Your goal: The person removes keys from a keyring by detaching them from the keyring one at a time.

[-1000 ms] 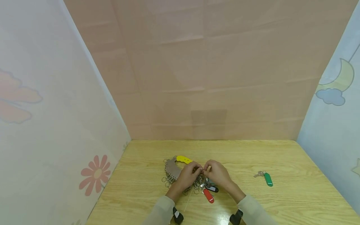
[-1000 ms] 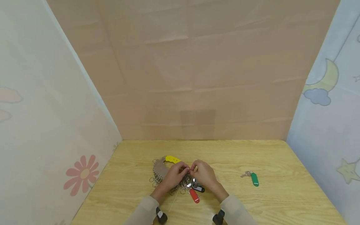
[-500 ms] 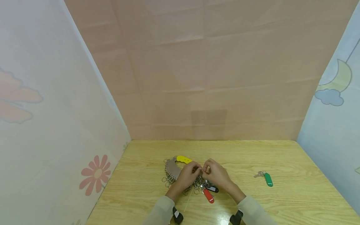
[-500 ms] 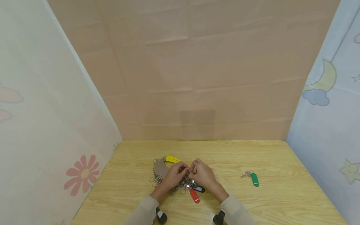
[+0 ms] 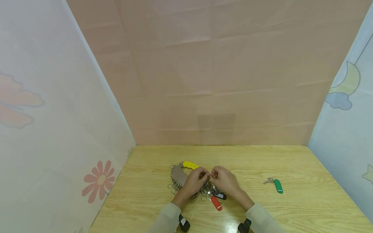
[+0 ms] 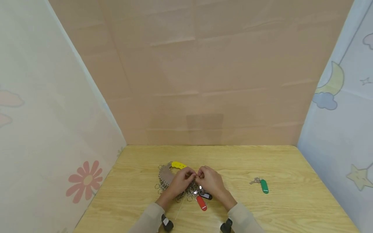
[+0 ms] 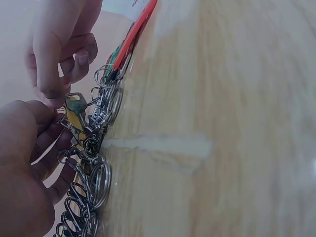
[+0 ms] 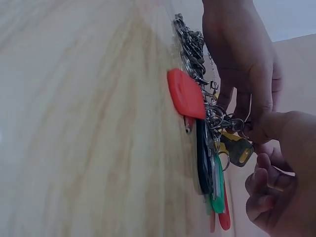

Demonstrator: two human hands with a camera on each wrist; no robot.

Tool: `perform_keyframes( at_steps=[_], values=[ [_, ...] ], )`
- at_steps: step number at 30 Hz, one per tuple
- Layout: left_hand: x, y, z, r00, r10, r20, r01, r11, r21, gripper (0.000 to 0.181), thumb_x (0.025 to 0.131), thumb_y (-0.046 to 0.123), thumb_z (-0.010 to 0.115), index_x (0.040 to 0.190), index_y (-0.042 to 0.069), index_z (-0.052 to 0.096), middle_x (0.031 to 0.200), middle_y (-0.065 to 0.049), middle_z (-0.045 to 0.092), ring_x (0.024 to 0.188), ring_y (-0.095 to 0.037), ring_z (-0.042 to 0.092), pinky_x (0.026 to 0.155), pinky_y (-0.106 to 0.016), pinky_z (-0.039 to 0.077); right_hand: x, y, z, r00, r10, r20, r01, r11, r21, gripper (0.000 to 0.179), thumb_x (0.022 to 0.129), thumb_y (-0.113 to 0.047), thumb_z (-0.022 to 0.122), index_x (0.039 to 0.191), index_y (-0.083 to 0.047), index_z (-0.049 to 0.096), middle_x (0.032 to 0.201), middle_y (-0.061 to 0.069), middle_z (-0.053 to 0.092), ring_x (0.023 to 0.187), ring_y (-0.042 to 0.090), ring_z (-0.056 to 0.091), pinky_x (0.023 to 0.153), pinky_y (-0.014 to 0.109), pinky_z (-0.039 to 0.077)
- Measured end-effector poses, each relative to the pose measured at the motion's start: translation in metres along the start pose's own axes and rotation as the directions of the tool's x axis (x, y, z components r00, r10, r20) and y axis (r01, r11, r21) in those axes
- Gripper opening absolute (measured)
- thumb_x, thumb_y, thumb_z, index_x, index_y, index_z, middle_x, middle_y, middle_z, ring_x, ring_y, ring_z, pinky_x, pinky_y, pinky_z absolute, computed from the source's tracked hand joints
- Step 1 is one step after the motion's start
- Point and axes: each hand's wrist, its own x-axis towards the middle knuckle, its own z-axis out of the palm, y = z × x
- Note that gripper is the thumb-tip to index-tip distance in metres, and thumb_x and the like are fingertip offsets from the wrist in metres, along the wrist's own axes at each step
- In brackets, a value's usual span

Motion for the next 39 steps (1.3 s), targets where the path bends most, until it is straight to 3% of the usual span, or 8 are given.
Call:
perform_keyframes(
  at_steps=[12, 31, 39],
  values=[
    [0.0007, -0.0010, -0.0012, 1.000, -0.014, -0.005, 0.014, 1.000, 0.003, 0.017, 0.111, 0.025, 0.060, 0.113, 0.013, 0.073, 0.109, -0.002, 0.072, 0.092, -0.004, 0.062, 0.081, -0.024, 0.055, 0.0005, 0.0042, -0.0035, 0.996, -0.071, 0.057, 0.061, 0.985, 0.162, 0.016, 0.091, -0.010, 0.074, 0.087, -0.023, 0.066, 0.084, -0.008, 0.059, 0.065, 0.004, 0.049, 0.058, 0.023, 0.041],
    [-0.0002, 0.0033, -0.0023, 1.000, -0.002, 0.009, 0.002, 1.000, -0.004, 0.015, 0.110, 0.022, 0.061, 0.112, 0.013, 0.073, 0.108, 0.000, 0.072, 0.093, -0.002, 0.062, 0.082, -0.023, 0.055, 0.0006, 0.0066, -0.0021, 0.997, -0.020, 0.068, 0.009, 0.987, 0.159, 0.012, 0.092, -0.012, 0.073, 0.088, -0.020, 0.067, 0.079, -0.008, 0.061, 0.059, 0.003, 0.047, 0.053, 0.023, 0.038],
    [-0.0009, 0.0034, -0.0022, 1.000, -0.011, -0.002, 0.011, 1.000, -0.005, 0.014, 0.110, 0.022, 0.061, 0.111, 0.015, 0.073, 0.108, 0.001, 0.072, 0.096, -0.002, 0.063, 0.087, -0.024, 0.056, -0.0005, 0.0071, -0.0041, 0.997, -0.045, 0.060, 0.032, 0.979, 0.202, 0.014, 0.094, -0.011, 0.072, 0.089, -0.022, 0.067, 0.082, -0.009, 0.062, 0.059, 0.004, 0.048, 0.053, 0.023, 0.040]
  ],
)
